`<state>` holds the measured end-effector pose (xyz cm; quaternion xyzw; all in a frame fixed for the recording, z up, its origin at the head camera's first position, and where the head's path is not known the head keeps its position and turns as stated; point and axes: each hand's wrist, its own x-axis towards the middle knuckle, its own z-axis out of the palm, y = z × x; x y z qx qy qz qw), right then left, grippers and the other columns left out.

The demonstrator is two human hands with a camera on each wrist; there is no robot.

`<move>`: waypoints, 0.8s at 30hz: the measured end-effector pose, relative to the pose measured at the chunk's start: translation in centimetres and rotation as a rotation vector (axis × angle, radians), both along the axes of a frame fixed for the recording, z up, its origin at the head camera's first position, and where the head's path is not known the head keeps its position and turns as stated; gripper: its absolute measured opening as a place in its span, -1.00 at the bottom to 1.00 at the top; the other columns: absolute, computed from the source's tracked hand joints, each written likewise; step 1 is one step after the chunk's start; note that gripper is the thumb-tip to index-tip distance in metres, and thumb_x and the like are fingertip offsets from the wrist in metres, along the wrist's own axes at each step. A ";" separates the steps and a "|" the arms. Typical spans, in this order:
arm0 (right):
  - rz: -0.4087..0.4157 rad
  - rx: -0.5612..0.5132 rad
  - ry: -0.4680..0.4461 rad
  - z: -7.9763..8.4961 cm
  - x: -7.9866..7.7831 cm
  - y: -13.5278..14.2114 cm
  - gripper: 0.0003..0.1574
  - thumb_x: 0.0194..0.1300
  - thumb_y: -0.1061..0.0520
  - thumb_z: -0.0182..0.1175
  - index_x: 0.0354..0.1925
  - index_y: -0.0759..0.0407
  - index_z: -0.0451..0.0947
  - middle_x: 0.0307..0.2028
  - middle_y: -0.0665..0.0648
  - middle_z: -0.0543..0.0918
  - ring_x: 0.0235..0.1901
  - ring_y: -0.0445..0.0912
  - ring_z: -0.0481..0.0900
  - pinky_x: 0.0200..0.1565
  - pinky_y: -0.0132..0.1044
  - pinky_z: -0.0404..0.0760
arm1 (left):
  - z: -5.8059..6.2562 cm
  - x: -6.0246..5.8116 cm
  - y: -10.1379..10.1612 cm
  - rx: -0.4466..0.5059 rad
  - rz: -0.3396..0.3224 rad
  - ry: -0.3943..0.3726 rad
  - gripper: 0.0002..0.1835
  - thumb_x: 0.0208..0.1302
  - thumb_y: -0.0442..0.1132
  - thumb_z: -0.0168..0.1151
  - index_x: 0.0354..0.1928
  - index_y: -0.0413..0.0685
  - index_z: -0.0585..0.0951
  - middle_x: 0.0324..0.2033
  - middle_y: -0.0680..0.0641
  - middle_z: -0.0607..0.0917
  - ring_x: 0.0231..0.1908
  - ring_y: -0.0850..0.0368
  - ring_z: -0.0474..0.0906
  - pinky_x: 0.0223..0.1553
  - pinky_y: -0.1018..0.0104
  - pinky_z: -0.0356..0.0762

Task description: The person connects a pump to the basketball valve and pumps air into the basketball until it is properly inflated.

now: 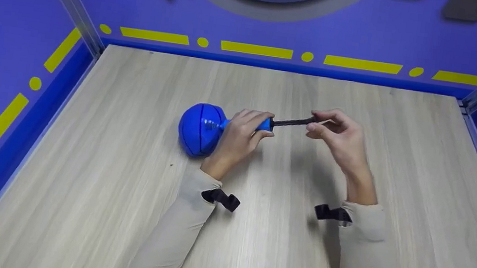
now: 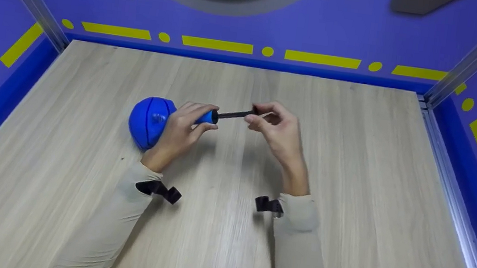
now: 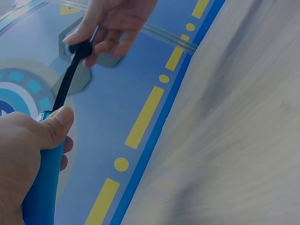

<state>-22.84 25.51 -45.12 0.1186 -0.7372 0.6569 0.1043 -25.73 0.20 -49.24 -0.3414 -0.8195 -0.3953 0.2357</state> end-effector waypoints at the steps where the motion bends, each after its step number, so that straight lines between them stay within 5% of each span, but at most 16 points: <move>1: 0.009 0.002 -0.007 -0.2 -0.1 -0.7 -0.70 0.33 0.43 0.43 0.02 0.46 0.68 -0.11 0.29 0.70 -0.29 -0.04 0.79 -0.11 -0.19 0.77 | 0.0 0.1 0.1 0.007 0.005 0.005 -0.61 0.43 -0.19 0.40 0.17 -0.29 0.71 0.04 -0.17 0.78 0.06 -0.09 0.66 0.22 0.11 0.55; 11: 0.070 -0.050 -0.093 -1.9 -0.3 -4.7 -0.69 0.33 0.42 0.43 0.02 0.49 0.65 -0.14 0.31 0.67 -0.35 -0.02 0.78 -0.17 -0.18 0.78 | -0.1 0.4 0.4 -0.020 0.004 0.052 -0.63 0.40 -0.24 0.44 0.15 -0.27 0.71 0.02 -0.15 0.78 0.04 -0.08 0.66 0.17 0.07 0.57; 19: 0.021 0.232 -0.008 -1.0 -0.2 -3.0 -0.67 0.31 0.32 0.49 0.02 0.38 0.71 -0.22 0.23 0.74 -0.39 -0.13 0.73 -0.30 -0.40 0.67 | -0.3 -0.1 0.0 -0.046 -0.014 0.037 -0.59 0.42 -0.13 0.41 0.18 -0.21 0.72 0.05 -0.13 0.79 0.05 -0.07 0.67 0.23 0.12 0.56; 24: -0.025 0.292 0.019 0.1 0.2 -0.7 -0.67 0.36 0.24 0.47 0.06 0.33 0.71 -0.16 0.18 0.74 -0.34 -0.13 0.73 -0.27 -0.42 0.63 | -0.3 -0.4 -0.7 -0.017 0.002 0.038 -0.59 0.40 -0.15 0.43 0.18 -0.22 0.72 0.04 -0.13 0.79 0.05 -0.06 0.67 0.20 0.14 0.57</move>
